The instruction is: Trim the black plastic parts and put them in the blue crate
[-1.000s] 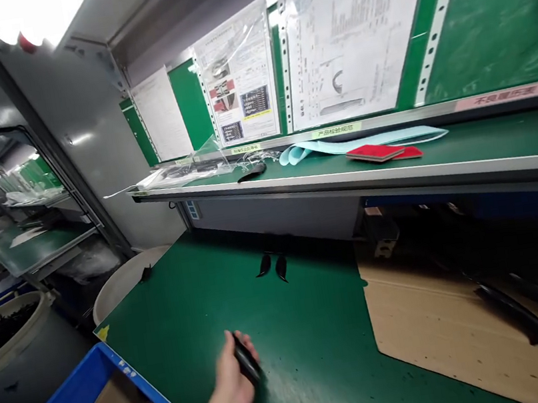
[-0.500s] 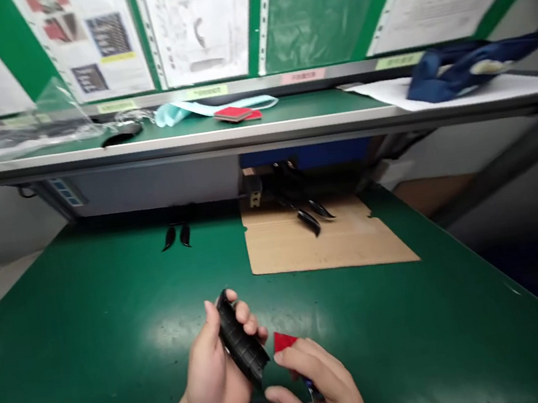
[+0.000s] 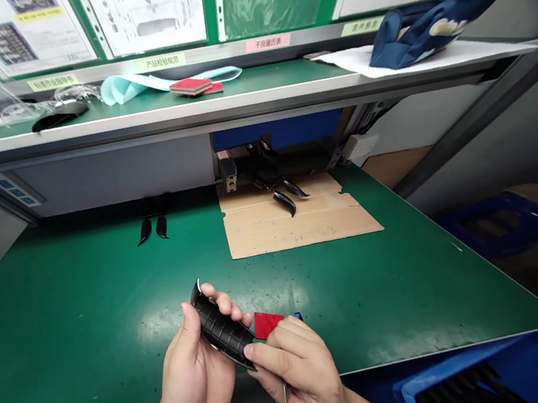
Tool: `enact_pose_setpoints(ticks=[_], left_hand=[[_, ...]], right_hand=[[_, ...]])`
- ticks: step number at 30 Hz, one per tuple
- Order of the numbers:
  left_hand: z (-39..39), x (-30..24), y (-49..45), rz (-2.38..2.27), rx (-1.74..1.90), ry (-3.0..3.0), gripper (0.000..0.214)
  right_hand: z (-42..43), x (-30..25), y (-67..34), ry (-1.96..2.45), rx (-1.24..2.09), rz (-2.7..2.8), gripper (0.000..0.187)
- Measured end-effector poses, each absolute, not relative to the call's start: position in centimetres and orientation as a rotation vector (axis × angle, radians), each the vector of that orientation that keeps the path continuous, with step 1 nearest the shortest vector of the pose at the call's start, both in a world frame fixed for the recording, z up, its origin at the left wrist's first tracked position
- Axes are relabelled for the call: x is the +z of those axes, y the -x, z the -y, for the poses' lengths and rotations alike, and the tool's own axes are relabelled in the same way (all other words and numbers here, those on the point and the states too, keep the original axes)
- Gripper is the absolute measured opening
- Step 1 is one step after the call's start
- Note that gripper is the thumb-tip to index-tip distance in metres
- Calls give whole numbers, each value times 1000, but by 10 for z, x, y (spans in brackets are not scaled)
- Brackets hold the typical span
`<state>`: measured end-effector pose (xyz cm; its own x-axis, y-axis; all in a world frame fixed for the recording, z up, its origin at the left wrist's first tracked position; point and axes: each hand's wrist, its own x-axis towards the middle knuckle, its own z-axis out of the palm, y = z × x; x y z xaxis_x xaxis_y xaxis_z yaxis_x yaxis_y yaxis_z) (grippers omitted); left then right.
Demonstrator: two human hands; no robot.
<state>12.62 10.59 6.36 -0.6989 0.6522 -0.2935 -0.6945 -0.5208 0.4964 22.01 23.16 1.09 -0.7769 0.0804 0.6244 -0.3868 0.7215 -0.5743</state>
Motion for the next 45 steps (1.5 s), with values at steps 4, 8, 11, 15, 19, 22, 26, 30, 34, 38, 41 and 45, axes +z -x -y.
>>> enact_pose_setpoints(ticks=[4, 8, 11, 15, 19, 22, 26, 30, 34, 38, 41, 45], left_hand=[[-101, 55, -128, -871, 2191, -72, 34], [-97, 47, -130, -928, 2176, -218, 33], [-96, 40, -130, -1009, 2147, -341, 24], [-95, 30, -129, -1149, 2086, -443, 35], [-93, 26, -128, -1198, 2057, -475, 39], [-92, 25, -128, -1210, 2057, -474, 43], [-90, 23, -129, -1164, 2092, -419, 48], [-86, 18, -132, -1121, 2136, -355, 53], [-78, 15, -134, -1090, 2150, -300, 55], [-71, 13, -135, -1086, 2148, -308, 52], [-68, 13, -136, -1077, 2181, -300, 48], [-50, 13, -122, -1094, 2315, -174, 43]], right_hand=[[-233, 12, -219, -104, 1092, 2246, 7], [-235, 11, -219, -62, 1133, 2203, 10], [-237, 8, -220, -108, 1130, 2230, 22], [-237, 6, -220, -88, 1220, 2218, 24], [-235, 8, -221, -39, 1233, 2197, 17], [-234, 9, -222, 14, 1257, 2204, 8], [-232, 9, -223, 32, 1289, 2209, 9], [-228, 9, -222, 7, 1295, 2210, 9], [-223, 8, -222, -4, 1293, 2218, 9], [-221, 5, -220, -18, 1284, 2206, 12], [-221, 5, -216, -121, 1269, 2222, 24], [-216, 3, -210, -135, 1247, 2280, 5]])
